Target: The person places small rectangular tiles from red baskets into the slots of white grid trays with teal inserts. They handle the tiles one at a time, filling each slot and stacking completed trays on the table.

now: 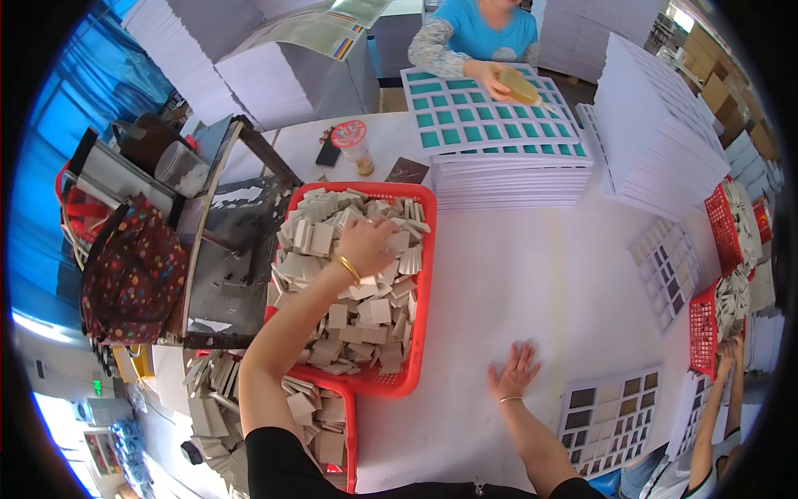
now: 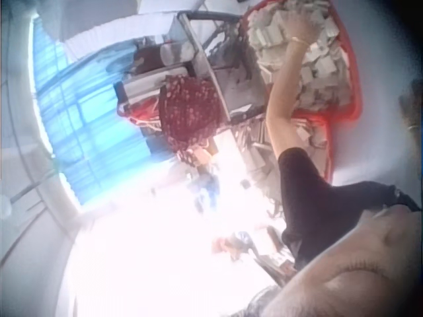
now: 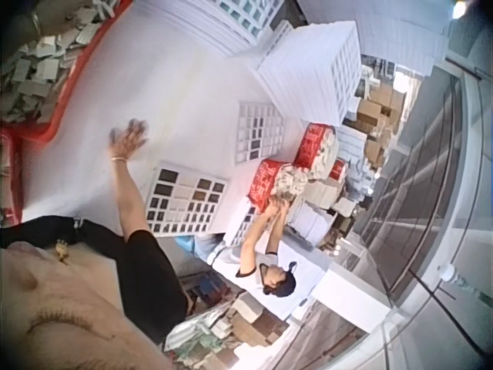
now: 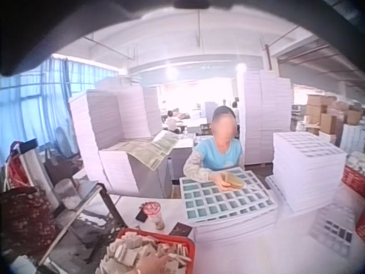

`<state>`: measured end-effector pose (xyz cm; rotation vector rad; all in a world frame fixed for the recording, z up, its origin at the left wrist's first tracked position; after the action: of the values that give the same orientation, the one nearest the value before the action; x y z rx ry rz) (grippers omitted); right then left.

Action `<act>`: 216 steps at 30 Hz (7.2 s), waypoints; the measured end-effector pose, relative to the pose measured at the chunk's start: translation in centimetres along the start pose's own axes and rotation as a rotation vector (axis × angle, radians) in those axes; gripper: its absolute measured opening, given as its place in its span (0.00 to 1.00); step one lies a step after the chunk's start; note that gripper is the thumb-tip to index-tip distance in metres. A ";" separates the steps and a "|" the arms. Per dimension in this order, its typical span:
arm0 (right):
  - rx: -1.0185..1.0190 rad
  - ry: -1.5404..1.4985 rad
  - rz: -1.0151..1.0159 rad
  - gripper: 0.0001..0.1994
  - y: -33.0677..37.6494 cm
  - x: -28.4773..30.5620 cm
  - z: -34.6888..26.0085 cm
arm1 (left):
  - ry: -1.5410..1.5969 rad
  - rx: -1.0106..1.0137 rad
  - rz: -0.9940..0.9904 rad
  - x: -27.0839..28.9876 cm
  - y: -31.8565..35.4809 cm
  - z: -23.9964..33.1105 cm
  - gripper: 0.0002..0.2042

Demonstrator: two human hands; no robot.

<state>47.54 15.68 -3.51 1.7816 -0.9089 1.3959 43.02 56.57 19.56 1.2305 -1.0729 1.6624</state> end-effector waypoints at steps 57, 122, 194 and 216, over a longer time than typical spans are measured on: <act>0.598 -0.801 0.179 0.41 -4.1 12.7 -28.7 | 0.247 0.841 0.505 5.8 29.1 -18.3 0.22; 1.171 -0.838 0.049 0.24 -12.9 15.2 -51.0 | 0.602 0.360 0.429 1.5 17.4 -17.5 0.34; 0.979 -0.952 0.096 0.06 -12.8 15.1 -35.9 | 0.305 -0.140 0.253 6.4 10.3 -7.5 0.21; 0.826 -0.761 0.441 0.16 -18.5 18.7 -31.8 | 0.754 0.495 0.458 5.2 23.3 -18.2 0.20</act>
<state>50.81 50.21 18.86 3.0058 -1.2665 1.4865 14.75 66.47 17.51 0.5158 -0.4884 2.5620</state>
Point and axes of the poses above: each hand's wrist, its own y-axis away from the middle knuckle, its own x-axis out of the back of the hand, z = x × y, the point moved 10 cm from there along -y, towards the middle knuckle, and after that the axes turned 3 degrees about z, right-handed, at the moved point
